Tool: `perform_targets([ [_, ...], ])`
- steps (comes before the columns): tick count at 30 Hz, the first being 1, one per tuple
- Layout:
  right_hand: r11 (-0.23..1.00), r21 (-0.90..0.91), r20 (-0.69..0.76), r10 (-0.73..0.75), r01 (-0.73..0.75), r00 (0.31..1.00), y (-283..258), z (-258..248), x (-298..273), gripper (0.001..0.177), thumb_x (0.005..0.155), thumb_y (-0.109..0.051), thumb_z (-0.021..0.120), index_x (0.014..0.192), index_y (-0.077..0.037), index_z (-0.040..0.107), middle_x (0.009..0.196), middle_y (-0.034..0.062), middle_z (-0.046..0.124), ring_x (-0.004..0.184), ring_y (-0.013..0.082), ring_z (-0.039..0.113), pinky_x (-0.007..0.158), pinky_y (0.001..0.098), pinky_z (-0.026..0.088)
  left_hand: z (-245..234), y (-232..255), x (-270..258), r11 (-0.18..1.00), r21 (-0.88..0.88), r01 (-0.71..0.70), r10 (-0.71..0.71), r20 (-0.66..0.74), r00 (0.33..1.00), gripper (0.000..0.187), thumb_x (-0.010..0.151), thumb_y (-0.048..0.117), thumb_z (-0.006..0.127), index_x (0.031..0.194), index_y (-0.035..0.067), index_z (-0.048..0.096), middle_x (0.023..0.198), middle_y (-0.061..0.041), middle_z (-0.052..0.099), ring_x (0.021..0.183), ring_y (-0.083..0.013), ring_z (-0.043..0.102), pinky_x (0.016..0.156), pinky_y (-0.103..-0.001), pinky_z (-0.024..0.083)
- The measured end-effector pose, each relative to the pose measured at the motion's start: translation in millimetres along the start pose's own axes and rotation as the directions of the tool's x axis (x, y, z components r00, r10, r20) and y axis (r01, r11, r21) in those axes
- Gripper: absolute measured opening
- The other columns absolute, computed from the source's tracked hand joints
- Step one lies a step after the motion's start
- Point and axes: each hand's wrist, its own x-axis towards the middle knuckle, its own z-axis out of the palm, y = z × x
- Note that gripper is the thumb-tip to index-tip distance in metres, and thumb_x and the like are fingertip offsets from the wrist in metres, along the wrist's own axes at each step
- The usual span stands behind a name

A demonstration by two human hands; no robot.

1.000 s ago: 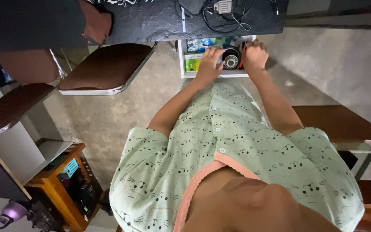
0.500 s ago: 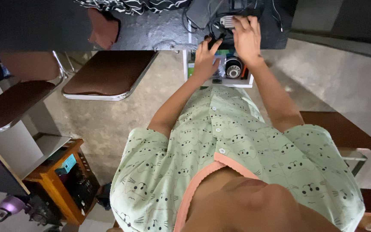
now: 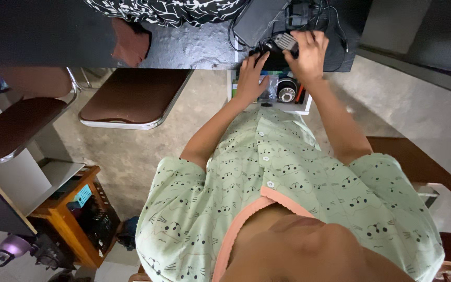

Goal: The person organizes electronics by placing small items into a plastic bag, winding a black cable, and putting a large power adapter and the cable into a desk drawer.

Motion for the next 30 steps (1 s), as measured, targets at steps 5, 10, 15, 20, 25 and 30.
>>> perform_targets([
  [5,0.986,0.107,-0.127,0.143,-0.130,0.982,-12.7,-9.4,-26.2,0.047,0.087,-0.016,0.091,0.127,-0.008,0.068,0.120,0.0097,0.067,0.119,0.0330,0.052,0.105,0.0474,0.037,1.7,5.0,-2.9,0.984,-0.177,0.036,-0.047,-0.058,0.997,0.048,0.096,0.020,0.073,0.139,0.010,0.054,0.136,-0.016,0.057,0.126,-0.0356,0.053,0.111,-0.044,0.043],
  [10,0.822,0.516,-0.133,0.357,-0.243,0.925,-29.0,-10.2,-43.7,0.044,0.090,-0.009,0.090,0.127,-0.008,0.067,0.115,0.0093,0.067,0.108,0.0246,0.064,0.097,0.0385,0.052,23.4,1.7,4.2,0.746,-0.640,0.184,-0.194,0.055,0.979,0.034,0.105,0.027,0.062,0.130,0.005,0.063,0.124,-0.008,0.066,0.112,-0.0196,0.066,0.096,-0.034,0.053],
  [15,0.799,0.569,-0.035,0.260,-0.195,0.965,-57.5,-5.4,-56.4,0.056,0.084,-0.006,0.091,0.131,-0.007,0.061,0.118,0.0135,0.065,0.103,0.0228,0.070,0.094,0.0334,0.057,57.9,-24.7,-8.9,0.522,-0.778,0.350,-0.371,0.162,0.914,0.023,0.103,0.022,0.073,0.108,0.000,0.067,0.097,-0.005,0.066,0.091,-0.0109,0.059,0.080,-0.030,0.050],
  [20,0.606,0.714,0.270,0.224,-0.351,0.936,-46.9,13.7,-75.0,0.053,0.088,-0.009,0.084,0.134,-0.003,0.059,0.117,0.0099,0.065,0.102,0.0189,0.067,0.088,0.0314,0.055,74.0,-62.6,-44.1,0.469,-0.820,0.329,-0.331,0.182,0.926,0.021,0.097,0.018,0.067,0.110,0.001,0.067,0.101,-0.003,0.070,0.092,-0.0098,0.065,0.082,-0.028,0.054],
  [25,0.197,0.679,0.679,0.201,-0.708,0.706,-15.2,55.7,-105.2,0.041,0.095,-0.013,0.073,0.132,-0.001,0.058,0.121,0.0029,0.067,0.109,0.0116,0.064,0.094,0.0287,0.053,76.5,-65.1,-69.6,0.481,-0.799,0.360,-0.373,0.185,0.909,0.026,0.095,0.018,0.070,0.113,0.000,0.068,0.102,-0.004,0.072,0.091,-0.0113,0.066,0.082,-0.028,0.054],
  [30,-0.143,0.613,0.786,0.213,-0.777,0.581,-0.4,73.9,-127.9,0.031,0.095,-0.010,0.070,0.121,0.001,0.059,0.114,0.0075,0.067,0.108,0.0194,0.069,0.097,0.0317,0.060,72.2,-52.1,-80.9,0.646,-0.581,0.495,-0.455,0.228,0.861,0.042,0.096,0.033,0.072,0.120,-0.001,0.072,0.105,-0.011,0.075,0.092,-0.0186,0.068,0.082,-0.032,0.056],
])
